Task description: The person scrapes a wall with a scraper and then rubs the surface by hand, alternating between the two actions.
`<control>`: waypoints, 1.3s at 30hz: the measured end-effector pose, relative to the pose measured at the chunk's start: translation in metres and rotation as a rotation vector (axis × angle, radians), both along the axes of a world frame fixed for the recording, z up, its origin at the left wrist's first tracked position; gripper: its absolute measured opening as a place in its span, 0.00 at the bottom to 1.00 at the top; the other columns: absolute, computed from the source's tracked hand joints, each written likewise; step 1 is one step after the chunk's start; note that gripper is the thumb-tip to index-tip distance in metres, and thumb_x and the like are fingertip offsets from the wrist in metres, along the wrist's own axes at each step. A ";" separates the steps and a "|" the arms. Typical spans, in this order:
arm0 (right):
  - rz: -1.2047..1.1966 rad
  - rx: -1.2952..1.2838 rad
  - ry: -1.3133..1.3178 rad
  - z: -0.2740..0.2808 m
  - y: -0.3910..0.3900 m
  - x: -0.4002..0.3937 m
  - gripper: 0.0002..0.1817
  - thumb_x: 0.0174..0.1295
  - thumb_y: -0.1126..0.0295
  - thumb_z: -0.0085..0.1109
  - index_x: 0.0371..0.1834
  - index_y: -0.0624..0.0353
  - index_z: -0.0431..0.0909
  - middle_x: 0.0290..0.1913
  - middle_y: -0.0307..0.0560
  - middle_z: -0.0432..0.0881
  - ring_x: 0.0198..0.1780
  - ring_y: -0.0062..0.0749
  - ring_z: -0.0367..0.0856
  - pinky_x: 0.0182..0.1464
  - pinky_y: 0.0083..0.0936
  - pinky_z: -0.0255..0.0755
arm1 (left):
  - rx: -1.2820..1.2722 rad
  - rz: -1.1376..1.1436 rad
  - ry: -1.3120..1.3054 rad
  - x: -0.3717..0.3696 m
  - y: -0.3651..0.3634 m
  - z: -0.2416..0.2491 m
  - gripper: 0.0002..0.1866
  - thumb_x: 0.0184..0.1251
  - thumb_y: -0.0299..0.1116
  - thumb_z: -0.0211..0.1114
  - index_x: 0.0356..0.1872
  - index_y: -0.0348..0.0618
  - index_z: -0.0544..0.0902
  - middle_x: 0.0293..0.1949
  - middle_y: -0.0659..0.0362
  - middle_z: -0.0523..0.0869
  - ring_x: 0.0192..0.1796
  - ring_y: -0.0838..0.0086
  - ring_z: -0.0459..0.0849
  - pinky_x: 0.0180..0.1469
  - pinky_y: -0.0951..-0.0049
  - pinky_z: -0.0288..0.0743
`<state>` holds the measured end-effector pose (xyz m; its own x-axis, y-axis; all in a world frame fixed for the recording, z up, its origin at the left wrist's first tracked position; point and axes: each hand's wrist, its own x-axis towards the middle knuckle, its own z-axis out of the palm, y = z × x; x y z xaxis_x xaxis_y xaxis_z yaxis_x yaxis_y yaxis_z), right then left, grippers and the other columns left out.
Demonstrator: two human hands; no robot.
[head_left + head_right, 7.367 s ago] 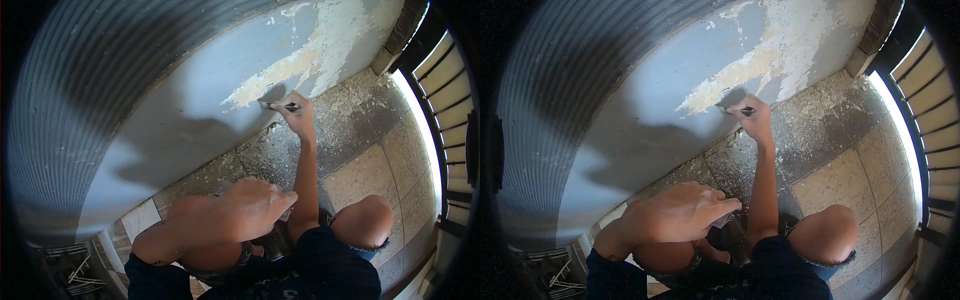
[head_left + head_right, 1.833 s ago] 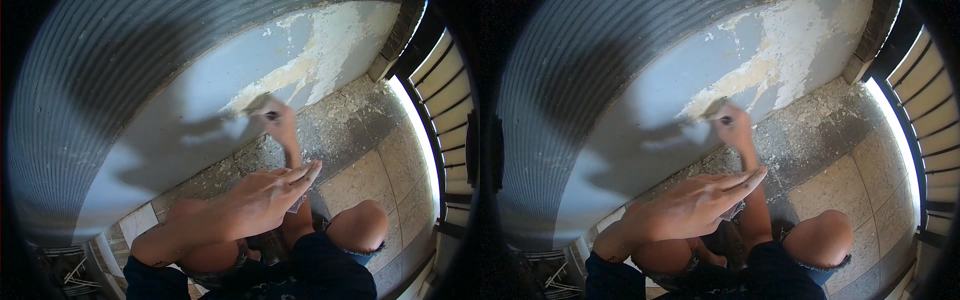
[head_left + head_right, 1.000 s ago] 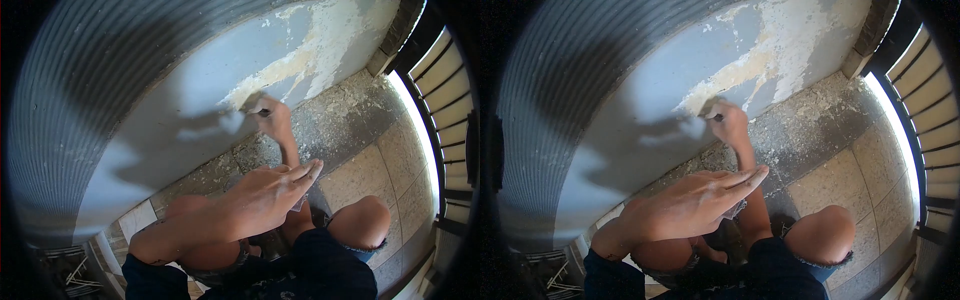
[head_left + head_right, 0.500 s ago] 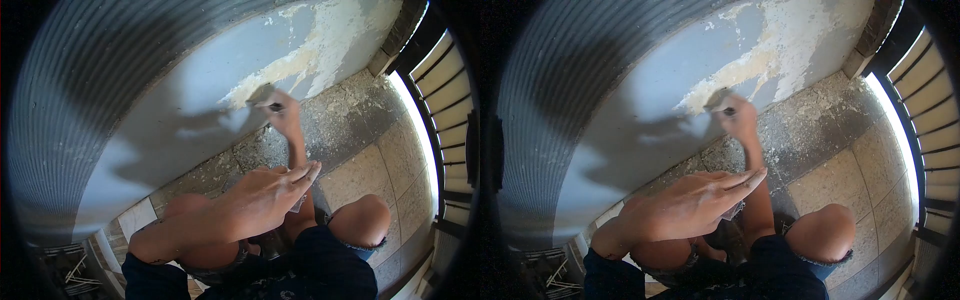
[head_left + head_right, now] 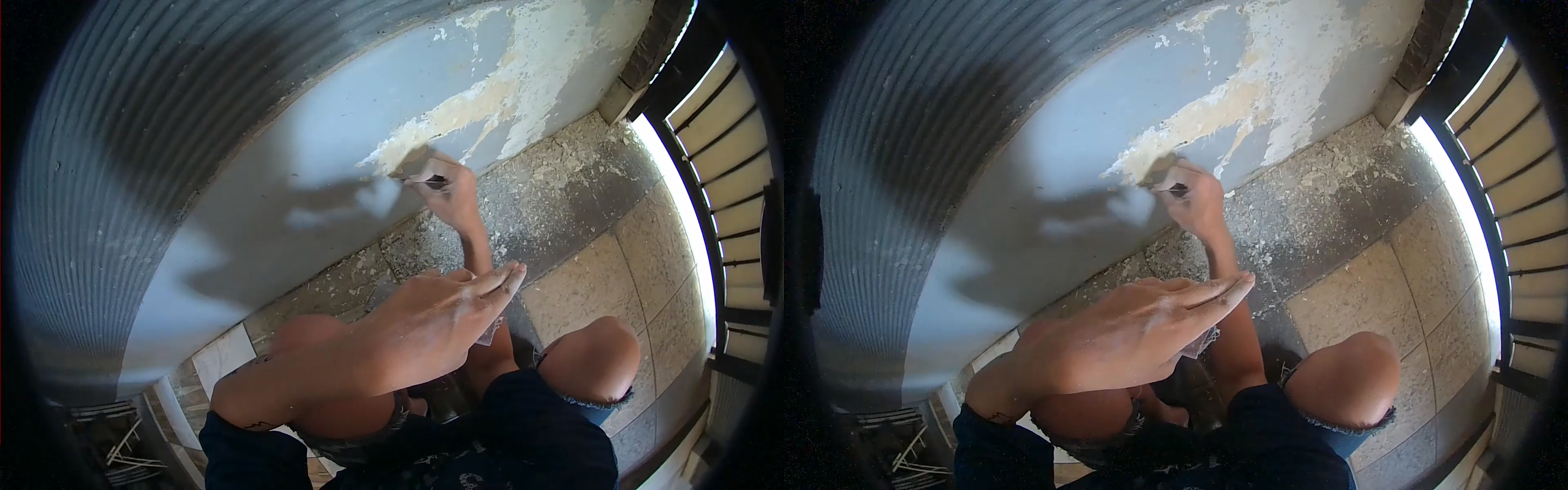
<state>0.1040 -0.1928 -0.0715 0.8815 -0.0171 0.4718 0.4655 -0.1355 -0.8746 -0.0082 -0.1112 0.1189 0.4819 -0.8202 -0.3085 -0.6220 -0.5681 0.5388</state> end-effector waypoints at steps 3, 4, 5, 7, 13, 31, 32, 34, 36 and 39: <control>-0.014 0.127 0.136 -0.007 -0.021 0.003 0.06 0.47 0.82 0.67 0.25 0.62 0.79 0.29 0.40 0.81 0.29 0.20 0.79 0.32 0.22 0.72 | 0.045 0.004 0.005 -0.003 0.002 0.003 0.37 0.58 0.19 0.57 0.72 0.31 0.56 0.68 0.47 0.67 0.59 0.59 0.76 0.59 0.64 0.74; -0.013 0.123 0.135 -0.008 -0.018 0.004 0.06 0.47 0.82 0.67 0.25 0.62 0.79 0.29 0.40 0.81 0.29 0.20 0.79 0.32 0.22 0.72 | 0.059 0.007 0.031 -0.003 0.001 0.005 0.38 0.58 0.19 0.57 0.72 0.32 0.56 0.68 0.47 0.68 0.60 0.59 0.76 0.59 0.64 0.74; -0.030 0.023 0.013 -0.008 -0.009 0.006 0.06 0.47 0.82 0.68 0.25 0.62 0.79 0.29 0.41 0.81 0.28 0.19 0.78 0.31 0.21 0.71 | 0.073 0.008 0.054 -0.003 0.000 0.006 0.38 0.57 0.19 0.57 0.72 0.32 0.56 0.68 0.48 0.68 0.60 0.59 0.76 0.59 0.64 0.74; -0.038 -0.039 -0.057 -0.006 0.006 0.006 0.05 0.49 0.81 0.68 0.25 0.62 0.80 0.28 0.41 0.80 0.27 0.17 0.75 0.29 0.19 0.69 | 0.033 -0.004 0.033 -0.003 -0.002 0.000 0.37 0.57 0.19 0.57 0.72 0.32 0.56 0.68 0.48 0.67 0.60 0.59 0.75 0.60 0.64 0.74; 0.009 0.161 0.140 -0.010 -0.025 0.006 0.05 0.49 0.81 0.68 0.27 0.63 0.80 0.28 0.40 0.79 0.28 0.18 0.75 0.30 0.21 0.70 | 0.057 -0.007 0.024 0.000 0.000 0.004 0.36 0.58 0.20 0.57 0.71 0.33 0.58 0.69 0.48 0.67 0.61 0.59 0.75 0.60 0.64 0.73; -0.005 -0.024 0.018 -0.007 0.001 0.003 0.05 0.49 0.81 0.68 0.27 0.60 0.83 0.28 0.36 0.80 0.29 0.19 0.74 0.32 0.20 0.70 | 0.063 -0.006 0.077 0.002 -0.004 0.002 0.37 0.59 0.19 0.55 0.72 0.33 0.55 0.69 0.46 0.66 0.62 0.55 0.74 0.61 0.60 0.71; 0.005 0.034 0.035 -0.007 -0.008 0.005 0.05 0.49 0.81 0.69 0.27 0.60 0.83 0.28 0.37 0.80 0.29 0.19 0.75 0.32 0.21 0.70 | 0.048 -0.014 0.058 0.003 -0.003 0.002 0.37 0.59 0.19 0.55 0.72 0.33 0.55 0.69 0.46 0.66 0.62 0.54 0.74 0.61 0.60 0.71; 0.018 0.088 0.057 -0.013 -0.020 0.007 0.05 0.49 0.80 0.69 0.26 0.59 0.82 0.28 0.37 0.80 0.29 0.19 0.75 0.32 0.21 0.70 | 0.052 -0.012 0.065 0.003 -0.002 0.005 0.37 0.59 0.19 0.55 0.72 0.33 0.55 0.68 0.46 0.67 0.61 0.54 0.74 0.60 0.60 0.71; 0.004 0.304 0.128 -0.013 -0.024 0.012 0.06 0.49 0.80 0.69 0.25 0.60 0.81 0.29 0.37 0.80 0.29 0.18 0.74 0.31 0.21 0.69 | 0.055 -0.012 0.059 0.003 -0.002 0.006 0.36 0.59 0.19 0.55 0.72 0.32 0.56 0.68 0.45 0.67 0.61 0.54 0.75 0.60 0.60 0.72; -0.030 0.081 0.017 -0.009 0.005 0.007 0.07 0.47 0.74 0.73 0.24 0.57 0.81 0.25 0.41 0.79 0.26 0.21 0.77 0.28 0.24 0.68 | 0.061 -0.008 0.065 0.002 -0.005 0.002 0.36 0.60 0.19 0.55 0.72 0.32 0.56 0.67 0.45 0.68 0.61 0.54 0.75 0.60 0.60 0.72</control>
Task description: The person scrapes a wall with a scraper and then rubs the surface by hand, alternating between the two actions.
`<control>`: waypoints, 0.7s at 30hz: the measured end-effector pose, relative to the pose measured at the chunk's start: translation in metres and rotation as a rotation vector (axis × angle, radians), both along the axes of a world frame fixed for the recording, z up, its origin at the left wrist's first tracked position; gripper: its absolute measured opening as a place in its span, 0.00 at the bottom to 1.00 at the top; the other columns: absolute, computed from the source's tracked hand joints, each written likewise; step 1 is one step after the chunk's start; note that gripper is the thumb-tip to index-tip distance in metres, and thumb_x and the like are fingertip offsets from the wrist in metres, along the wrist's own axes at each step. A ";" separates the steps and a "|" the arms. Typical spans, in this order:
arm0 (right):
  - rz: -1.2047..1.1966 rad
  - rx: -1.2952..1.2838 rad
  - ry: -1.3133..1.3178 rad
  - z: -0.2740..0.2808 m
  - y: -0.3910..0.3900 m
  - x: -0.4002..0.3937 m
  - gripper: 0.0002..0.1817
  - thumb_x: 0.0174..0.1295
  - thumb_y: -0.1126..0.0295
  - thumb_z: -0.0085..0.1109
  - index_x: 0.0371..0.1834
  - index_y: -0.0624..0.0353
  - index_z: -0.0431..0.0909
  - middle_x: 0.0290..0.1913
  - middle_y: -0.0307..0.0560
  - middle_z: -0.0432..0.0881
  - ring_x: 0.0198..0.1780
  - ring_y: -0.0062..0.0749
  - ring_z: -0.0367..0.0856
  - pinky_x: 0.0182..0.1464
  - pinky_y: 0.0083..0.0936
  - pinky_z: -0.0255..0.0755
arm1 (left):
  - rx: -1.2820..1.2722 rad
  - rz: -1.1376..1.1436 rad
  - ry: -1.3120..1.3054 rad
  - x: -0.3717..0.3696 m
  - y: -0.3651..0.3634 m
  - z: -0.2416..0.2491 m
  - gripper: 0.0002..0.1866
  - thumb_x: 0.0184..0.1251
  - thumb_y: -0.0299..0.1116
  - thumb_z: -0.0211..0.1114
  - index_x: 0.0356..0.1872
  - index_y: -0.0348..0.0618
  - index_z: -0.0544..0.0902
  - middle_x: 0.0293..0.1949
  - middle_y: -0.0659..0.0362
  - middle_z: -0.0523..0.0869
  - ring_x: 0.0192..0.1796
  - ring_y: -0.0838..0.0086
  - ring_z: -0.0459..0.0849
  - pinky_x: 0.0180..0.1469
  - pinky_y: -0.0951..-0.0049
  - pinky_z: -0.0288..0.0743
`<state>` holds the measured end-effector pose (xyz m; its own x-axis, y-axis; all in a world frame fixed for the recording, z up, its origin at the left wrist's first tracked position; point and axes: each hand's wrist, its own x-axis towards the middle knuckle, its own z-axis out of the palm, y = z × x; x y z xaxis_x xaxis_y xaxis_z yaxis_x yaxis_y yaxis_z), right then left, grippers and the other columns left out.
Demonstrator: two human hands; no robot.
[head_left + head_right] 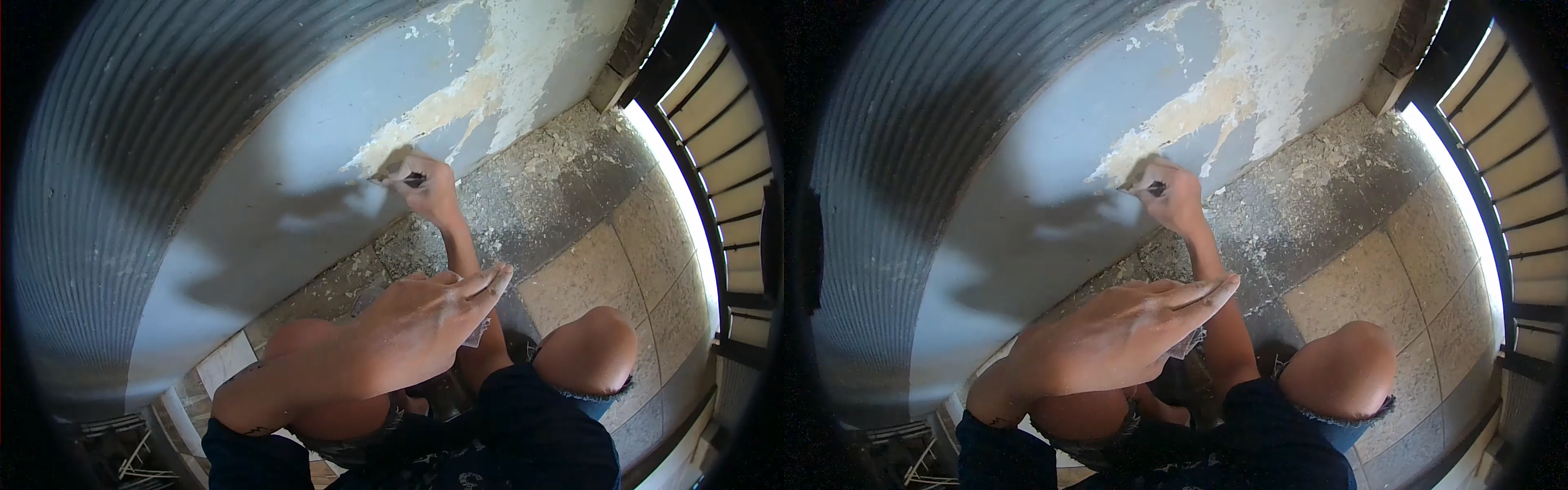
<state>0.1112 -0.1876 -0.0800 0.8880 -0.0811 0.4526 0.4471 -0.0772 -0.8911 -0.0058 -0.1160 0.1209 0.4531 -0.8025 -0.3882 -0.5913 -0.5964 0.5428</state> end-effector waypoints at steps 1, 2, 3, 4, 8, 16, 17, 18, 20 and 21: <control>-0.011 -0.096 -0.038 0.000 0.005 -0.001 0.07 0.47 0.73 0.73 0.24 0.56 0.81 0.25 0.41 0.79 0.26 0.21 0.77 0.28 0.25 0.68 | -0.016 0.000 -0.006 0.001 -0.002 -0.001 0.36 0.60 0.19 0.55 0.72 0.32 0.56 0.67 0.44 0.69 0.61 0.55 0.75 0.60 0.60 0.72; -0.007 -0.101 -0.034 -0.001 0.004 -0.002 0.07 0.46 0.74 0.72 0.26 0.57 0.82 0.28 0.43 0.80 0.27 0.30 0.80 0.30 0.27 0.70 | -0.030 0.001 -0.007 0.001 -0.002 -0.002 0.35 0.60 0.19 0.55 0.71 0.32 0.56 0.66 0.44 0.69 0.61 0.55 0.75 0.60 0.60 0.72; -0.009 -0.094 -0.034 0.000 -0.001 -0.003 0.07 0.46 0.74 0.72 0.26 0.57 0.82 0.28 0.43 0.80 0.27 0.30 0.80 0.30 0.27 0.70 | -0.024 -0.002 -0.007 0.000 -0.002 -0.001 0.35 0.60 0.19 0.55 0.71 0.32 0.56 0.66 0.44 0.69 0.61 0.55 0.75 0.60 0.60 0.72; 0.017 -0.054 0.019 0.002 -0.011 -0.005 0.07 0.46 0.74 0.71 0.27 0.57 0.82 0.29 0.44 0.81 0.29 0.35 0.80 0.31 0.29 0.71 | -0.001 -0.004 -0.007 0.001 -0.002 0.001 0.35 0.61 0.20 0.55 0.71 0.32 0.56 0.66 0.44 0.69 0.61 0.55 0.75 0.60 0.60 0.72; 0.011 0.158 0.132 0.014 -0.030 -0.003 0.07 0.45 0.76 0.70 0.27 0.58 0.81 0.31 0.46 0.82 0.31 0.43 0.81 0.34 0.30 0.74 | -0.002 0.015 0.001 0.000 0.000 0.004 0.34 0.62 0.20 0.54 0.71 0.32 0.57 0.67 0.44 0.69 0.60 0.54 0.75 0.59 0.60 0.72; 0.034 0.067 -0.008 0.015 -0.016 -0.003 0.08 0.47 0.79 0.71 0.23 0.64 0.79 0.26 0.41 0.77 0.27 0.19 0.73 0.31 0.19 0.67 | 0.014 0.000 -0.013 0.000 -0.002 0.002 0.33 0.64 0.22 0.53 0.71 0.33 0.57 0.67 0.45 0.68 0.62 0.54 0.74 0.60 0.60 0.71; 0.008 0.120 0.039 0.012 -0.024 -0.003 0.07 0.47 0.79 0.71 0.23 0.64 0.79 0.26 0.40 0.77 0.27 0.19 0.73 0.31 0.19 0.67 | 0.035 0.001 -0.001 0.000 -0.002 0.004 0.33 0.64 0.22 0.54 0.71 0.33 0.57 0.67 0.44 0.68 0.62 0.54 0.74 0.60 0.60 0.71; -0.020 0.174 0.083 0.011 -0.028 -0.002 0.07 0.47 0.78 0.71 0.24 0.64 0.80 0.26 0.39 0.77 0.27 0.20 0.73 0.31 0.18 0.67 | 0.034 0.003 -0.002 -0.001 -0.001 0.004 0.33 0.64 0.22 0.54 0.71 0.33 0.57 0.67 0.44 0.68 0.62 0.54 0.74 0.60 0.60 0.71; 0.009 0.095 -0.006 0.009 -0.014 0.002 0.07 0.47 0.78 0.71 0.23 0.63 0.80 0.26 0.39 0.78 0.27 0.19 0.74 0.31 0.19 0.67 | 0.042 0.008 0.014 -0.002 -0.001 0.006 0.33 0.64 0.22 0.53 0.71 0.33 0.57 0.67 0.44 0.68 0.62 0.54 0.74 0.61 0.60 0.71; 0.032 0.018 -0.086 0.008 -0.005 0.002 0.07 0.47 0.78 0.71 0.23 0.62 0.80 0.27 0.39 0.80 0.28 0.18 0.74 0.31 0.19 0.68 | 0.040 0.007 0.013 -0.002 -0.002 0.004 0.33 0.64 0.22 0.53 0.71 0.33 0.57 0.67 0.44 0.68 0.62 0.54 0.74 0.61 0.60 0.71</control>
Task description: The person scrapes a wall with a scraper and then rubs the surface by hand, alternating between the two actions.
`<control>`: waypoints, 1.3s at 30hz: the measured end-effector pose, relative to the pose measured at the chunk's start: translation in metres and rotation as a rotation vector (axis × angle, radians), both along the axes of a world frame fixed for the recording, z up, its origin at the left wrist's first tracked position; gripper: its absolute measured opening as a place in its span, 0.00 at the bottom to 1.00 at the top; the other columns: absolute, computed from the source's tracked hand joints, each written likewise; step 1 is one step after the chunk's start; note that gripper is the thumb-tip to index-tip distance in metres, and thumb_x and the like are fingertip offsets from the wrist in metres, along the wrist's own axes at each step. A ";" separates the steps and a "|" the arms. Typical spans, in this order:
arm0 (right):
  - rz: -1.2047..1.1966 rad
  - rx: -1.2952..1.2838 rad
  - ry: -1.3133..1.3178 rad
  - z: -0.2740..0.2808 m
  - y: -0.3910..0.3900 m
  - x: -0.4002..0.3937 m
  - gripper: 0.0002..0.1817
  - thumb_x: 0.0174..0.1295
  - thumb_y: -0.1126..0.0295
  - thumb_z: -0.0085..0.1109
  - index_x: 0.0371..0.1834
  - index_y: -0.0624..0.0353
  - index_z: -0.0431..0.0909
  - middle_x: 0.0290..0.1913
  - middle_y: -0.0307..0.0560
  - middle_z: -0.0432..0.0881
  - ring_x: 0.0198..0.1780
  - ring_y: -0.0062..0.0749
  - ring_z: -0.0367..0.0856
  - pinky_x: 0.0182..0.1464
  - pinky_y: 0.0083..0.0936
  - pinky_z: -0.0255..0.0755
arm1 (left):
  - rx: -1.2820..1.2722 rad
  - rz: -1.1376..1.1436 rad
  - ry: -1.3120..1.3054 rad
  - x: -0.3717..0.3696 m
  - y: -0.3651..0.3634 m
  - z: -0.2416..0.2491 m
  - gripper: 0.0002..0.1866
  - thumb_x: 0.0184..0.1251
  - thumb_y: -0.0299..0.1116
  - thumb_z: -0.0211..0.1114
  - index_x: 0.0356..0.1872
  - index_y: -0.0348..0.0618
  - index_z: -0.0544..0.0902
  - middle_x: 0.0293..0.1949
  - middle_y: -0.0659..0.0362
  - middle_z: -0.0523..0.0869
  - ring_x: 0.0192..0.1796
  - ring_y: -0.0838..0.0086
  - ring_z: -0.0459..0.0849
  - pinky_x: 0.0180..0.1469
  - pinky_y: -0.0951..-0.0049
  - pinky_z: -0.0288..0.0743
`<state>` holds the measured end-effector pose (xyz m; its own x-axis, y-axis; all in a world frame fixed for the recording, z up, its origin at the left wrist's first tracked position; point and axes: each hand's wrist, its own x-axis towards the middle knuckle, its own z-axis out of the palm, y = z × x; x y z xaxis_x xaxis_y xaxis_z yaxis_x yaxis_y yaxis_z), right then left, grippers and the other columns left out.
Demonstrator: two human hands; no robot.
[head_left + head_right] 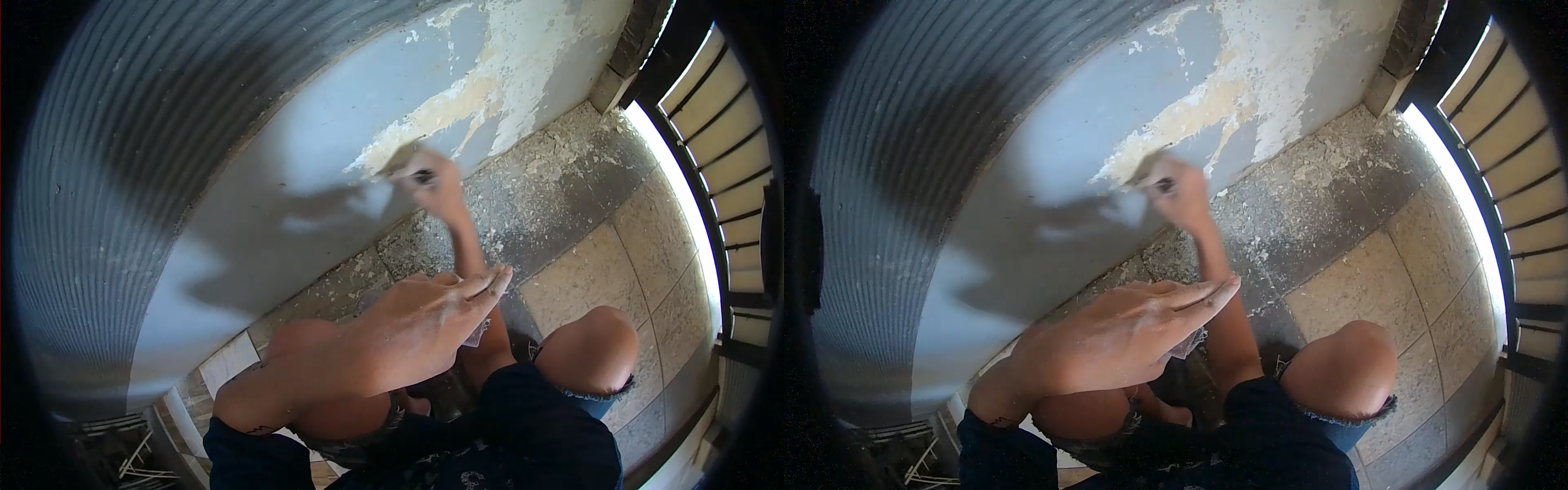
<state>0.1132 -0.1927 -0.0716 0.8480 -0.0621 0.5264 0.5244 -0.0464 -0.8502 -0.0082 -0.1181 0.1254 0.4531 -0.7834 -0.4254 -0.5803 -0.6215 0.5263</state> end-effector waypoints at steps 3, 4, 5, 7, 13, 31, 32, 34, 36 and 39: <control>0.000 -0.010 0.116 -0.007 0.006 -0.004 0.06 0.47 0.78 0.69 0.23 0.59 0.80 0.28 0.41 0.80 0.27 0.23 0.76 0.31 0.23 0.70 | -0.045 -0.018 -0.019 -0.001 -0.001 -0.006 0.34 0.62 0.21 0.54 0.72 0.33 0.56 0.67 0.44 0.68 0.63 0.55 0.74 0.62 0.61 0.71; 0.032 0.042 0.160 -0.011 0.004 -0.004 0.06 0.45 0.77 0.68 0.24 0.58 0.79 0.28 0.43 0.80 0.27 0.29 0.79 0.32 0.25 0.72 | -0.044 -0.026 -0.028 0.000 0.000 -0.006 0.35 0.62 0.21 0.55 0.72 0.33 0.56 0.67 0.44 0.68 0.62 0.55 0.74 0.62 0.61 0.71; 0.035 0.044 0.161 -0.014 0.000 -0.002 0.06 0.45 0.77 0.68 0.24 0.58 0.79 0.28 0.43 0.80 0.27 0.29 0.79 0.32 0.25 0.72 | -0.045 -0.031 -0.040 0.000 0.000 -0.007 0.36 0.61 0.21 0.55 0.72 0.33 0.56 0.67 0.44 0.68 0.62 0.55 0.74 0.61 0.61 0.70; 0.037 0.261 0.212 -0.017 -0.013 0.001 0.06 0.48 0.78 0.71 0.25 0.61 0.81 0.27 0.38 0.80 0.28 0.17 0.73 0.31 0.21 0.69 | -0.044 -0.021 -0.037 -0.002 0.002 -0.004 0.36 0.60 0.20 0.55 0.72 0.32 0.56 0.67 0.44 0.68 0.62 0.55 0.74 0.61 0.61 0.71; -0.036 -0.023 0.067 -0.005 0.010 -0.005 0.06 0.48 0.77 0.70 0.25 0.61 0.80 0.28 0.40 0.79 0.27 0.18 0.74 0.31 0.21 0.69 | -0.005 -0.026 0.008 0.002 -0.005 -0.002 0.37 0.60 0.20 0.55 0.72 0.32 0.55 0.68 0.45 0.67 0.62 0.54 0.74 0.60 0.61 0.72; -0.100 -0.092 0.062 0.000 0.012 -0.004 0.07 0.48 0.78 0.70 0.24 0.59 0.80 0.26 0.37 0.78 0.27 0.17 0.76 0.30 0.20 0.70 | -0.029 -0.041 -0.009 0.002 -0.004 -0.005 0.35 0.60 0.20 0.55 0.71 0.31 0.56 0.66 0.43 0.69 0.62 0.53 0.74 0.60 0.61 0.73; -0.102 -0.089 0.059 0.000 0.011 -0.004 0.07 0.48 0.78 0.70 0.24 0.59 0.80 0.26 0.37 0.78 0.27 0.17 0.76 0.30 0.20 0.70 | -0.048 -0.027 -0.006 0.002 -0.004 -0.007 0.35 0.60 0.21 0.55 0.71 0.31 0.56 0.66 0.42 0.69 0.62 0.53 0.74 0.60 0.61 0.72; -0.090 -0.102 0.100 0.001 0.007 -0.009 0.07 0.48 0.77 0.71 0.24 0.60 0.79 0.25 0.38 0.78 0.26 0.19 0.76 0.30 0.21 0.69 | -0.057 -0.027 -0.020 0.001 -0.003 -0.011 0.36 0.60 0.21 0.55 0.71 0.31 0.56 0.66 0.42 0.69 0.62 0.54 0.74 0.60 0.61 0.72; -0.068 0.028 0.132 -0.002 -0.006 -0.006 0.07 0.48 0.77 0.70 0.24 0.60 0.78 0.25 0.40 0.78 0.26 0.21 0.76 0.30 0.21 0.69 | -0.072 -0.024 -0.040 0.001 -0.001 -0.009 0.36 0.60 0.21 0.55 0.72 0.31 0.55 0.66 0.42 0.69 0.62 0.54 0.74 0.60 0.61 0.72; -0.060 0.037 0.147 0.006 -0.005 -0.007 0.06 0.47 0.76 0.69 0.25 0.57 0.80 0.31 0.43 0.81 0.29 0.32 0.80 0.32 0.24 0.72 | -0.002 -0.035 0.004 0.003 -0.002 -0.003 0.36 0.60 0.21 0.55 0.71 0.30 0.55 0.66 0.41 0.69 0.61 0.53 0.74 0.60 0.61 0.72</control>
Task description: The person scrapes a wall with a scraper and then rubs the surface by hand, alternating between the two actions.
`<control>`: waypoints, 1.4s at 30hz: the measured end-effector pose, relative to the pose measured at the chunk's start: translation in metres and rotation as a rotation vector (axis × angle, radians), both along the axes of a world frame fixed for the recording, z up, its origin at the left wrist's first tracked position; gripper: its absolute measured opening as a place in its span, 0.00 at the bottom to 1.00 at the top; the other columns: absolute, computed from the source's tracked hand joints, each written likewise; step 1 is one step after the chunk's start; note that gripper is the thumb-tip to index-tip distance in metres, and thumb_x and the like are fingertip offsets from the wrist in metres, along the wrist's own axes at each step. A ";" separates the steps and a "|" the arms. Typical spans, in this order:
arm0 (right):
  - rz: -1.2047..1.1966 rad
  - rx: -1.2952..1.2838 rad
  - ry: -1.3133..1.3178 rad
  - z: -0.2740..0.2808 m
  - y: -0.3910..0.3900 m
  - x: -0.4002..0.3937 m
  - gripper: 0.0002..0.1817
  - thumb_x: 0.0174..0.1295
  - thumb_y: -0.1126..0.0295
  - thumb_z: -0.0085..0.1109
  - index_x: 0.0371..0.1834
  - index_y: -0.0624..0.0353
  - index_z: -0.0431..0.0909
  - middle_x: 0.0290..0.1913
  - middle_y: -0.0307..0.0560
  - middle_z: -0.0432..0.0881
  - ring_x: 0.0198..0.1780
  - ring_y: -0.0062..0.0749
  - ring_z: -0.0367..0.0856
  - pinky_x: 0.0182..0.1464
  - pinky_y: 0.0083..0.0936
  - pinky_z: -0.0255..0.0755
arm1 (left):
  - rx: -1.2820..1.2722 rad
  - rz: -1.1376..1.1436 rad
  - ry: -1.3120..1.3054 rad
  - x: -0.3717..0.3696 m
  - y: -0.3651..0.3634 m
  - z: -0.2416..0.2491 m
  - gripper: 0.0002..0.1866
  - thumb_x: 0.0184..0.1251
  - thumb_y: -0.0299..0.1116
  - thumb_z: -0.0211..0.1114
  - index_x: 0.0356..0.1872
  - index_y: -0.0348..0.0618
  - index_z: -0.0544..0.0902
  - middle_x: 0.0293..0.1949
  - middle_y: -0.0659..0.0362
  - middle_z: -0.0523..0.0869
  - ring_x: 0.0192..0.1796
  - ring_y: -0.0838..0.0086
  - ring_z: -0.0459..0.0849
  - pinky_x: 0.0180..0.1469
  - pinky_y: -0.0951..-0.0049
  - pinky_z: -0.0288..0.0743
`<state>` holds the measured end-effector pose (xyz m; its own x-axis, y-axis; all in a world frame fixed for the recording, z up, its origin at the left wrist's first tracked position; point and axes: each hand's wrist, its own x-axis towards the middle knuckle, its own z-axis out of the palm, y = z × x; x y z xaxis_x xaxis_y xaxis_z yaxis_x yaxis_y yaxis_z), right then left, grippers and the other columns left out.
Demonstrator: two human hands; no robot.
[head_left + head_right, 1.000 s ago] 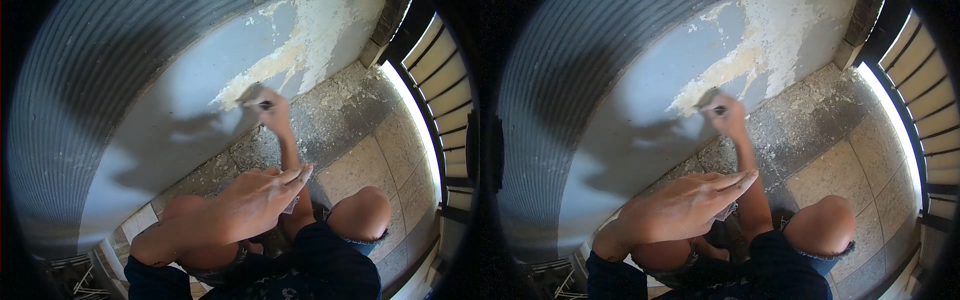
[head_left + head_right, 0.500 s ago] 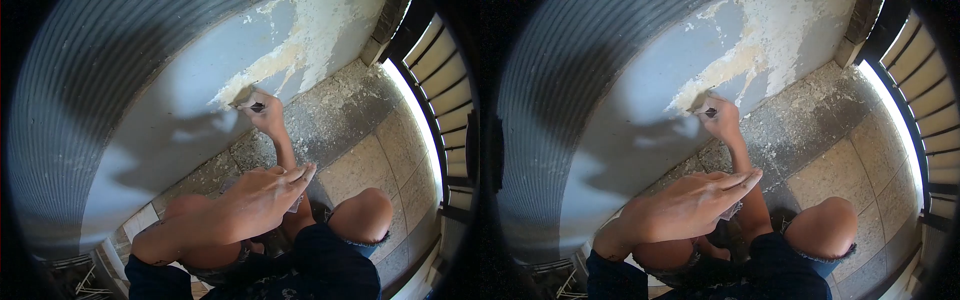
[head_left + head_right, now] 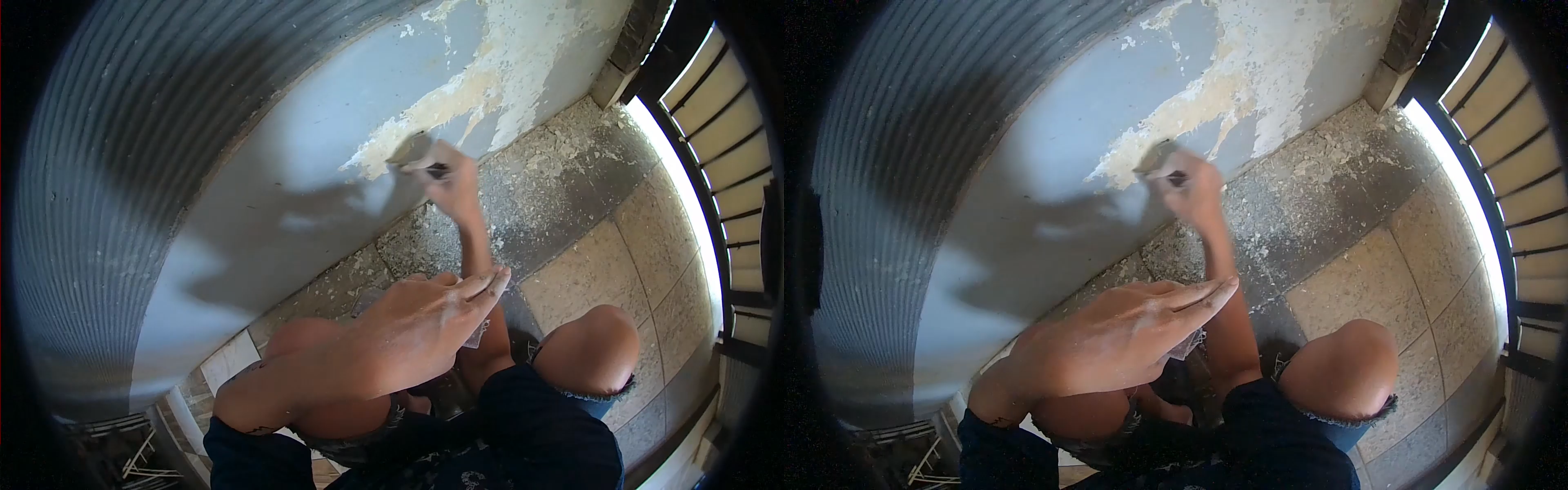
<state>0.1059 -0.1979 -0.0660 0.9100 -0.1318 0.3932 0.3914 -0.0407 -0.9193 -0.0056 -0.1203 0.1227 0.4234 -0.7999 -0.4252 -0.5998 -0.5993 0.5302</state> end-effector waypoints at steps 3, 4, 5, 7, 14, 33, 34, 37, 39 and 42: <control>-0.066 -0.203 -0.084 -0.001 0.017 0.001 0.04 0.47 0.74 0.68 0.26 0.52 0.83 0.33 0.44 0.86 0.29 0.35 0.84 0.32 0.25 0.76 | -0.009 -0.007 -0.003 0.001 -0.003 -0.001 0.37 0.59 0.20 0.56 0.71 0.30 0.55 0.66 0.41 0.68 0.61 0.53 0.74 0.60 0.61 0.73; -0.066 -0.168 -0.094 -0.002 0.016 0.000 0.04 0.47 0.75 0.69 0.25 0.56 0.82 0.30 0.41 0.83 0.28 0.27 0.81 0.30 0.23 0.72 | -0.016 -0.010 0.010 0.001 -0.004 -0.001 0.37 0.58 0.20 0.56 0.71 0.30 0.55 0.66 0.42 0.68 0.61 0.53 0.74 0.59 0.61 0.73; -0.068 -0.131 -0.106 -0.003 0.016 -0.001 0.06 0.47 0.77 0.69 0.23 0.59 0.80 0.26 0.39 0.81 0.27 0.19 0.78 0.29 0.21 0.69 | -0.021 -0.013 0.021 0.001 -0.004 -0.001 0.37 0.58 0.20 0.56 0.71 0.29 0.55 0.66 0.42 0.68 0.61 0.53 0.74 0.59 0.61 0.73; -0.038 -0.020 -0.041 0.002 -0.004 -0.001 0.06 0.46 0.77 0.69 0.23 0.59 0.80 0.27 0.40 0.81 0.27 0.23 0.79 0.30 0.22 0.70 | -0.030 -0.007 0.020 0.000 -0.001 -0.001 0.37 0.58 0.20 0.56 0.71 0.29 0.55 0.66 0.42 0.68 0.61 0.53 0.75 0.58 0.61 0.73; -0.049 -0.191 -0.069 -0.006 0.014 0.006 0.06 0.46 0.77 0.70 0.27 0.56 0.85 0.31 0.39 0.84 0.27 0.19 0.78 0.31 0.19 0.71 | -0.022 -0.019 -0.011 -0.001 -0.005 -0.005 0.37 0.57 0.20 0.57 0.71 0.30 0.56 0.67 0.42 0.68 0.62 0.53 0.73 0.60 0.62 0.73; -0.104 -0.159 -0.017 0.008 0.007 0.001 0.05 0.47 0.80 0.68 0.24 0.61 0.81 0.29 0.38 0.80 0.26 0.15 0.74 0.29 0.18 0.67 | -0.037 -0.022 -0.023 0.000 -0.003 -0.003 0.38 0.57 0.21 0.58 0.71 0.29 0.55 0.67 0.42 0.68 0.59 0.53 0.75 0.60 0.62 0.72; -0.058 -0.103 -0.006 0.007 0.006 0.001 0.05 0.48 0.81 0.68 0.25 0.60 0.82 0.29 0.38 0.80 0.26 0.16 0.74 0.29 0.18 0.67 | -0.035 -0.022 -0.009 0.000 -0.005 -0.006 0.38 0.57 0.22 0.59 0.71 0.28 0.55 0.67 0.42 0.68 0.60 0.53 0.75 0.60 0.62 0.72; -0.016 -0.015 -0.067 0.010 -0.008 -0.001 0.05 0.47 0.81 0.68 0.25 0.59 0.82 0.28 0.41 0.80 0.27 0.17 0.74 0.30 0.19 0.68 | -0.011 -0.040 0.003 0.001 -0.007 -0.004 0.38 0.57 0.23 0.59 0.70 0.27 0.55 0.67 0.42 0.68 0.60 0.53 0.75 0.60 0.62 0.73; -0.008 0.053 0.007 0.006 -0.022 -0.002 0.05 0.47 0.81 0.67 0.26 0.59 0.83 0.27 0.42 0.80 0.27 0.18 0.75 0.30 0.19 0.68 | 0.008 -0.039 0.006 -0.001 -0.005 0.000 0.38 0.57 0.23 0.59 0.70 0.27 0.55 0.66 0.42 0.68 0.60 0.53 0.75 0.59 0.62 0.73; -0.011 -0.025 -0.024 0.010 0.000 0.001 0.06 0.47 0.81 0.67 0.27 0.58 0.84 0.27 0.42 0.81 0.27 0.18 0.75 0.30 0.19 0.69 | 0.032 -0.035 0.019 -0.001 -0.005 0.001 0.38 0.57 0.23 0.59 0.70 0.27 0.56 0.66 0.42 0.68 0.60 0.54 0.75 0.59 0.62 0.73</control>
<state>0.1067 -0.1975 -0.0562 0.8987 -0.1318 0.4182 0.4127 -0.0677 -0.9083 -0.0061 -0.1250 0.1237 0.3869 -0.8001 -0.4583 -0.6107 -0.5948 0.5228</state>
